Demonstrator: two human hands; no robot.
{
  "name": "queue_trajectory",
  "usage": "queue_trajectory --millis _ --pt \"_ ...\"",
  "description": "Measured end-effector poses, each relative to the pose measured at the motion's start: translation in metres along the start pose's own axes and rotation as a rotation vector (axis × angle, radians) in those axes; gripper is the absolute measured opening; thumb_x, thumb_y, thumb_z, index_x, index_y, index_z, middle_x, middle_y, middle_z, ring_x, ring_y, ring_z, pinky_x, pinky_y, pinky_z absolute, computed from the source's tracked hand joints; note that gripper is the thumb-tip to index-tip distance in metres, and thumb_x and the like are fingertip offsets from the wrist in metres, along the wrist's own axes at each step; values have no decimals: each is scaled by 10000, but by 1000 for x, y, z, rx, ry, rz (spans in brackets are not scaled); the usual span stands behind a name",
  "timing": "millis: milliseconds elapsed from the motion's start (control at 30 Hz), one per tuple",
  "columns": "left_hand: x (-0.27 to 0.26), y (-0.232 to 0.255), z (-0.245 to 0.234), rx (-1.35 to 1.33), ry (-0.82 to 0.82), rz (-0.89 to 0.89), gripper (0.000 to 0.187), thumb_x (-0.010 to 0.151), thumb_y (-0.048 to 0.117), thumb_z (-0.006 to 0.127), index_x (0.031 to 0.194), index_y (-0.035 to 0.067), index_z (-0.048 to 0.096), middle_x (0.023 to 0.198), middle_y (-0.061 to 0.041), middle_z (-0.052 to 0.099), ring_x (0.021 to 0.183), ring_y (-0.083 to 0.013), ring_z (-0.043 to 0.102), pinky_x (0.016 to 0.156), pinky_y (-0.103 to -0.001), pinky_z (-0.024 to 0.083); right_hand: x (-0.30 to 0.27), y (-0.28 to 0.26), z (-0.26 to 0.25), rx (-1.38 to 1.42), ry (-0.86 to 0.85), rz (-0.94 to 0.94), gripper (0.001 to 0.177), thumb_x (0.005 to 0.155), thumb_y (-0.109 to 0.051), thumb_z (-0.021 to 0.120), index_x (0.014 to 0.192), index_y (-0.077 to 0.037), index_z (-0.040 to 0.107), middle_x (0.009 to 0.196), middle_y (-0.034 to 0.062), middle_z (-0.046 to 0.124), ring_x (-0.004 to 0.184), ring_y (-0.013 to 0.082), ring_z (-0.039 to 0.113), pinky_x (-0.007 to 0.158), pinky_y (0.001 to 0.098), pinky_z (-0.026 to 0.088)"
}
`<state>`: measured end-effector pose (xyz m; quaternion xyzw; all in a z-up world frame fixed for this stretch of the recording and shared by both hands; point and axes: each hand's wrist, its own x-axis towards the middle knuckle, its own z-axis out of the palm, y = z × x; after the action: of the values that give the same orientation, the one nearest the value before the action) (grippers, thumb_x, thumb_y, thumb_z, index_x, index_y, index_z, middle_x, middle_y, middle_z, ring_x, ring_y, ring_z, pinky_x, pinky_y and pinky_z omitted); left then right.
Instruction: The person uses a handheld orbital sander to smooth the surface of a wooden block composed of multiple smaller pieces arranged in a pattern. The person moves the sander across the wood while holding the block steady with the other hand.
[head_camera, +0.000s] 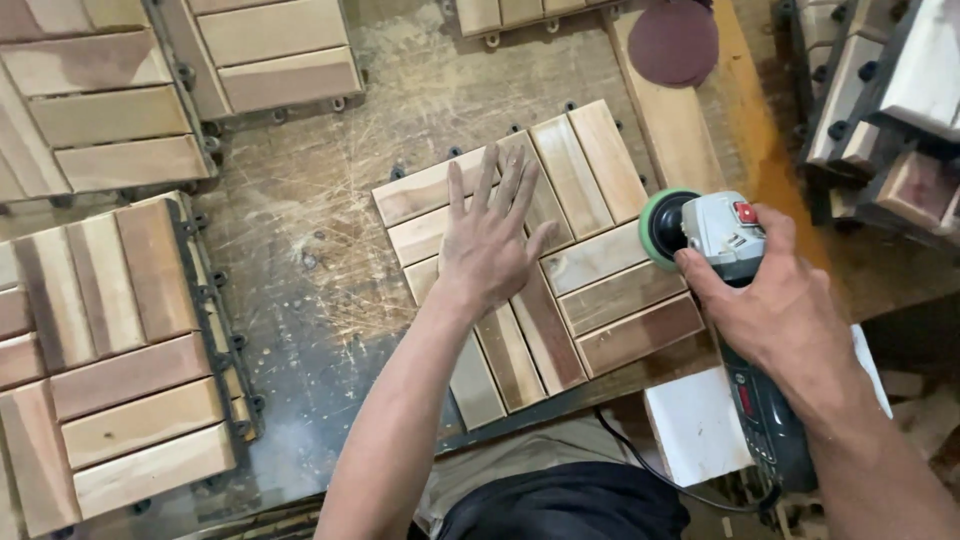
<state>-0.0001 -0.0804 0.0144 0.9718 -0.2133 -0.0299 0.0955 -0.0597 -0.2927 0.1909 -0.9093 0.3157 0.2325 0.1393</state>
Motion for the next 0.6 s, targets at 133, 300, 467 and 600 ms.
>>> queue_trajectory --millis 133,300,467,600 --pt "10 3 -5 -38 -76 28 754 1042 620 130 1642 164 121 1719 -66 53 1565 -310 -103 1221 -639 -126 -14 10 11 -3 -50 18 837 913 -642 522 1615 -261 274 1376 307 568 1216 533 594 1027 629 488" --pt "12 2 5 -144 126 31 652 1080 547 274 1606 167 343 1694 -69 248 1585 -275 73 1261 -604 -54 -35 19 38 -77 -148 -196 946 857 -660 532 1642 -329 122 1348 265 545 1082 475 705 795 640 677" --pt "8 0 0 -245 205 45 594 1090 484 336 1535 113 468 1644 -86 374 1571 -282 166 1275 -581 25 -43 37 64 -165 -238 -185 1004 789 -752 574 1626 -480 92 1442 130 407 1215 392 611 975 670 585" --pt "7 0 -2 -275 191 34 601 1086 491 340 1527 104 473 1624 -92 410 1567 -272 182 1280 -559 6 -35 60 70 -89 -89 -310 999 719 -663 731 1569 -396 278 1358 113 383 865 277 753 588 438 781"
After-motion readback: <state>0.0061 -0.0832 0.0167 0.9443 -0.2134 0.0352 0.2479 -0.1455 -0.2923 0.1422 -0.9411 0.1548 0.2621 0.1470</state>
